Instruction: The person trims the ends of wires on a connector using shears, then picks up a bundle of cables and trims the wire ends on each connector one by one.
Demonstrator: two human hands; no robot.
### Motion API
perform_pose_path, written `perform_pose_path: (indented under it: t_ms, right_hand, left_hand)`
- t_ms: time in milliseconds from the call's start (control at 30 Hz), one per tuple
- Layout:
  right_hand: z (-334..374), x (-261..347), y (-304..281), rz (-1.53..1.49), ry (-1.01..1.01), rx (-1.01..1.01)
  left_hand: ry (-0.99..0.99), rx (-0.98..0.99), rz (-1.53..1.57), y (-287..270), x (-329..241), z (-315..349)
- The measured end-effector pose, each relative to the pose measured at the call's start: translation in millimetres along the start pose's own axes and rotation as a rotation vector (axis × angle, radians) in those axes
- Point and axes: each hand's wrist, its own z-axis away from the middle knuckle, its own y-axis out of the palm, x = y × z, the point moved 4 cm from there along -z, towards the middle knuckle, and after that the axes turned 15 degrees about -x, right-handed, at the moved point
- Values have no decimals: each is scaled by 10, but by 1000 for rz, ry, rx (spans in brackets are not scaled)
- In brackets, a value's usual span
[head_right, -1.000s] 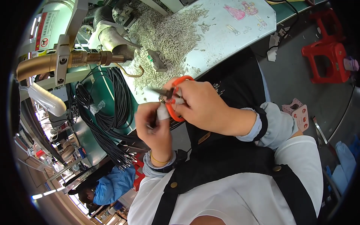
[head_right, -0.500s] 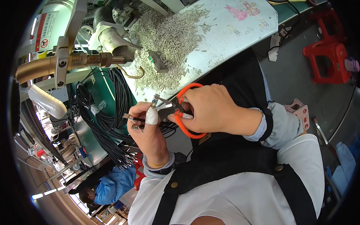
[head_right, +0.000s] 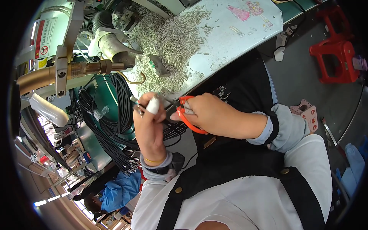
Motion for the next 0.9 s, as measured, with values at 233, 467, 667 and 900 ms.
perform_pose_path:
  t_ms: [233, 467, 667, 900]
  right_hand:
    - [-412, 167, -155, -374, 313, -205]
    - [-809, 98, -109, -149, 116, -232]
    - [-826, 102, -98, -49, 40, -255]
    - [-827, 118, -112, -69, 27, -272]
  left_hand:
    - [-48, 28, 171, 172, -110, -359]
    - [-90, 26, 119, 142, -125, -488]
    - [-45, 81, 64, 114, -158, -512]
    - [9, -12, 6, 129, -180, -484]
